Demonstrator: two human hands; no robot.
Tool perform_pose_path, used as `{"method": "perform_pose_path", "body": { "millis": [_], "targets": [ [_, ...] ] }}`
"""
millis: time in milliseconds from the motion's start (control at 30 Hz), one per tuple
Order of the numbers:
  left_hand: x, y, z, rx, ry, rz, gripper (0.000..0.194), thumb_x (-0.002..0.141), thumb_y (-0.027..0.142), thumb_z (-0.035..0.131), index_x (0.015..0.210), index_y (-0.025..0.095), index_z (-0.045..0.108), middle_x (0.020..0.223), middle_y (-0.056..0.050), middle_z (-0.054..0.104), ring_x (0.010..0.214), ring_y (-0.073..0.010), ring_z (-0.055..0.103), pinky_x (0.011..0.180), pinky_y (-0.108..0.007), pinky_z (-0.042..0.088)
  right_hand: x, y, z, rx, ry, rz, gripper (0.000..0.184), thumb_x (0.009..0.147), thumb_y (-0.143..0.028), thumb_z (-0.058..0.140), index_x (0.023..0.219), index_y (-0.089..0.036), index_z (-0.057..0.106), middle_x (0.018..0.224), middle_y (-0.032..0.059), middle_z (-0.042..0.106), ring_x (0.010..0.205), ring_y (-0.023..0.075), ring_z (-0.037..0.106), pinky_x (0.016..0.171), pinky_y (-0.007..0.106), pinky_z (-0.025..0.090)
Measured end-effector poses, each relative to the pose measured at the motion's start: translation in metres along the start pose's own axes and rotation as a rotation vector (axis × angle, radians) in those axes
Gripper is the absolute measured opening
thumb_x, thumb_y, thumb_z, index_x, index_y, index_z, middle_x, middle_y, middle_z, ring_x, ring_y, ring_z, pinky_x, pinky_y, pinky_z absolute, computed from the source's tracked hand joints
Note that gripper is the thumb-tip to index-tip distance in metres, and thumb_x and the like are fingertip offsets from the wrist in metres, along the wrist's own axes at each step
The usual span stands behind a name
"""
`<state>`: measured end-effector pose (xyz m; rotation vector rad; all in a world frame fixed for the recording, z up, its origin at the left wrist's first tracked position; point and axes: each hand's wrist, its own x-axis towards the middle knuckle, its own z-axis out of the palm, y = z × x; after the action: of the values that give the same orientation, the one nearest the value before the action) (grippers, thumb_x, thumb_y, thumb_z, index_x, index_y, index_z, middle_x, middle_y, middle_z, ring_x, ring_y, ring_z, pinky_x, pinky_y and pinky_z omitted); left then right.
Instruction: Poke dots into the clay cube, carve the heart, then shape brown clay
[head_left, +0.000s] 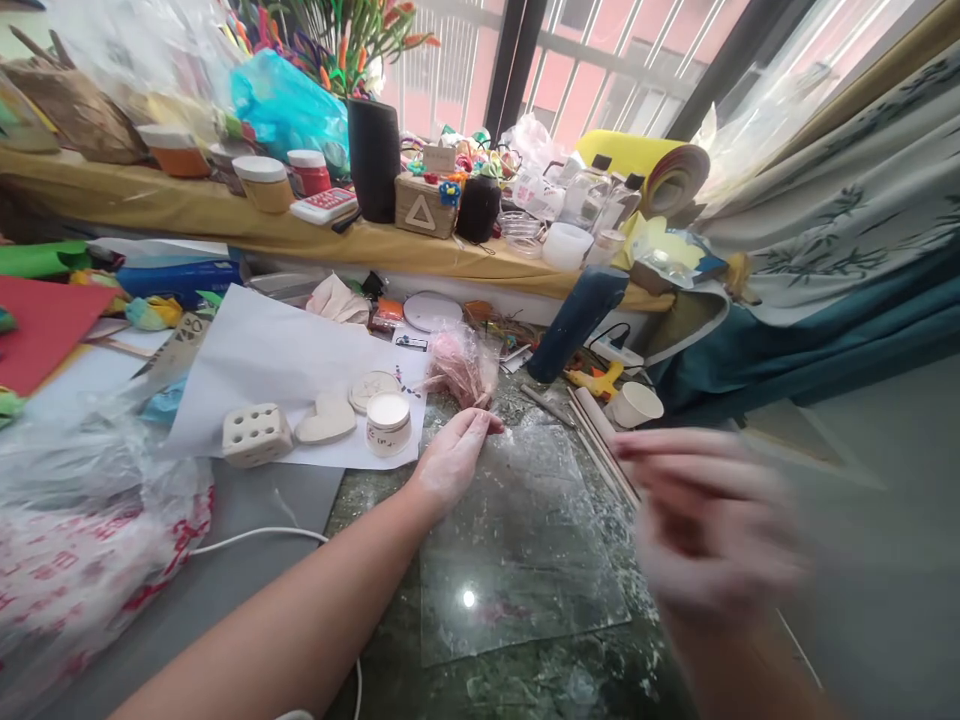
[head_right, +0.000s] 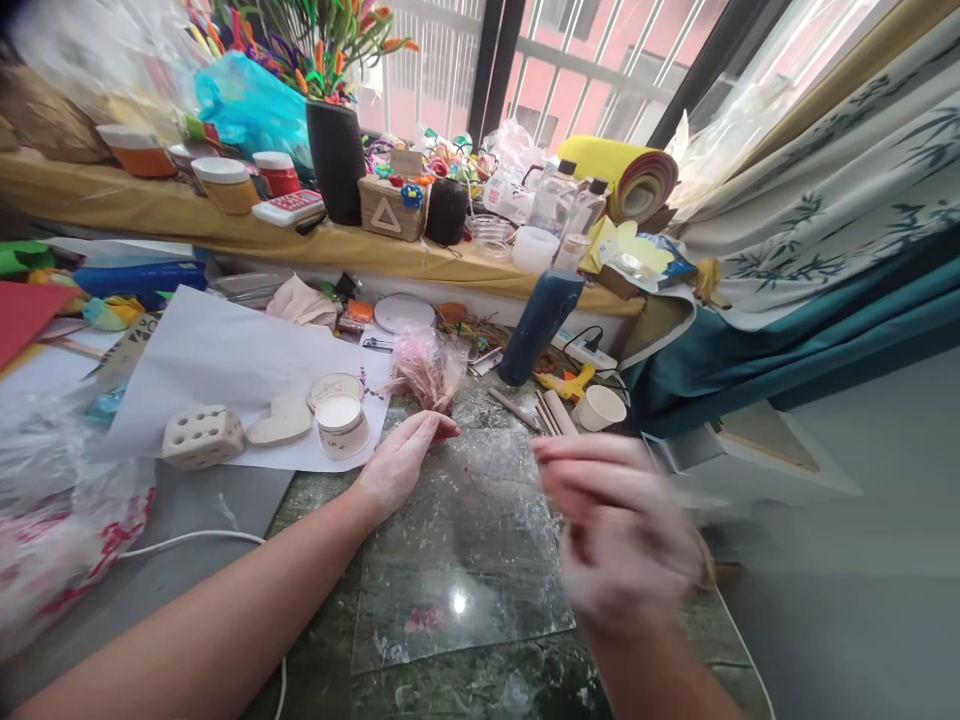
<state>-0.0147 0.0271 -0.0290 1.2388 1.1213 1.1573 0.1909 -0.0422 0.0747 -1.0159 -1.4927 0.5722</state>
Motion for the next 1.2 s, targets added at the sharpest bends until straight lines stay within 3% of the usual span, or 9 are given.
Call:
{"method": "perform_pose_path", "body": {
  "millis": [100, 167, 267, 367, 500, 733, 933, 1067, 1200],
  "targets": [
    [-0.001, 0.004, 0.001, -0.004, 0.007, -0.018, 0.042, 0.099, 0.055, 0.045, 0.099, 0.021, 0.070, 0.102, -0.005, 0.075, 0.102, -0.0243, 0.068, 0.098, -0.037, 0.051, -0.016, 0.030, 0.012, -0.127, -0.298, -0.019, 0.047, 0.071, -0.059, 0.083, 0.106, -0.028, 0.078, 0.117, 0.0116, 0.074, 0.120, 0.0406, 0.062, 0.100, 0.062, 0.049],
    [-0.002, 0.006, 0.002, 0.001, 0.009, -0.030, 0.043, 0.098, 0.056, 0.045, 0.099, 0.021, 0.070, 0.100, -0.005, 0.074, 0.099, -0.0244, 0.067, 0.096, -0.038, 0.052, -0.023, 0.044, 0.023, -0.127, -0.127, 0.008, 0.045, 0.079, -0.061, 0.075, 0.108, -0.026, 0.076, 0.118, 0.0115, 0.071, 0.119, 0.0358, 0.060, 0.101, 0.056, 0.048],
    [-0.001, 0.004, 0.002, 0.004, 0.008, -0.024, 0.042, 0.099, 0.056, 0.046, 0.101, 0.021, 0.070, 0.101, -0.005, 0.074, 0.100, -0.0245, 0.067, 0.096, -0.037, 0.051, -0.017, 0.038, 0.036, 0.176, 0.075, 0.317, 0.034, 0.093, -0.047, 0.063, 0.070, -0.022, 0.063, 0.071, 0.0019, 0.059, 0.070, 0.0180, 0.056, 0.066, 0.033, 0.049],
    [0.000, 0.001, 0.002, -0.009, 0.008, -0.014, 0.042, 0.099, 0.056, 0.046, 0.101, 0.021, 0.070, 0.100, -0.005, 0.074, 0.101, -0.0241, 0.067, 0.096, -0.037, 0.051, 0.009, 0.000, 0.038, 0.519, -0.136, 0.658, 0.052, 0.091, -0.047, 0.066, 0.053, -0.023, 0.041, 0.051, -0.0067, 0.031, 0.046, 0.0101, 0.026, 0.044, 0.026, 0.027],
    [0.000, 0.001, 0.001, -0.013, -0.008, -0.009, 0.042, 0.100, 0.056, 0.045, 0.102, 0.022, 0.070, 0.102, -0.004, 0.073, 0.102, -0.0236, 0.066, 0.098, -0.036, 0.050, 0.037, -0.047, 0.028, 0.657, -0.031, 0.194, 0.061, 0.095, -0.043, 0.067, 0.049, -0.022, 0.034, 0.050, -0.0081, 0.020, 0.045, 0.0090, 0.023, 0.049, 0.027, 0.033],
    [-0.002, 0.010, 0.001, -0.016, 0.009, -0.024, 0.041, 0.098, 0.053, 0.045, 0.097, 0.020, 0.069, 0.097, -0.005, 0.072, 0.099, -0.0240, 0.067, 0.097, -0.038, 0.052, 0.001, 0.011, 0.074, 0.514, -0.425, 0.582, 0.064, 0.091, -0.054, 0.069, 0.045, -0.022, 0.038, 0.043, -0.0069, 0.030, 0.042, 0.0068, 0.022, 0.044, 0.028, 0.018],
    [-0.002, 0.011, 0.001, -0.018, 0.012, -0.015, 0.040, 0.098, 0.053, 0.046, 0.097, 0.020, 0.069, 0.096, -0.005, 0.074, 0.098, -0.0237, 0.067, 0.098, -0.037, 0.051, 0.018, 0.002, 0.068, 0.752, -0.184, 0.478, 0.065, 0.087, -0.056, 0.071, 0.046, -0.024, 0.031, 0.045, -0.0084, 0.025, 0.043, 0.0082, 0.024, 0.046, 0.027, 0.025],
    [-0.002, 0.012, 0.000, -0.028, 0.009, -0.011, 0.041, 0.097, 0.053, 0.046, 0.096, 0.019, 0.069, 0.097, -0.005, 0.072, 0.098, -0.0240, 0.066, 0.093, -0.036, 0.051, 0.019, 0.021, 0.078, 0.631, -0.417, 0.685, 0.061, 0.084, -0.051, 0.074, 0.044, -0.022, 0.040, 0.040, -0.0090, 0.027, 0.038, 0.0060, 0.019, 0.039, 0.025, 0.013],
    [-0.002, 0.009, 0.000, -0.025, 0.003, -0.008, 0.041, 0.097, 0.053, 0.046, 0.098, 0.020, 0.069, 0.097, -0.005, 0.073, 0.098, -0.0240, 0.067, 0.092, -0.036, 0.050, 0.029, 0.029, 0.078, 0.748, -0.277, 0.603, 0.060, 0.086, -0.047, 0.072, 0.046, -0.023, 0.034, 0.044, -0.0097, 0.025, 0.042, 0.0067, 0.021, 0.043, 0.024, 0.022]
  ]
}}
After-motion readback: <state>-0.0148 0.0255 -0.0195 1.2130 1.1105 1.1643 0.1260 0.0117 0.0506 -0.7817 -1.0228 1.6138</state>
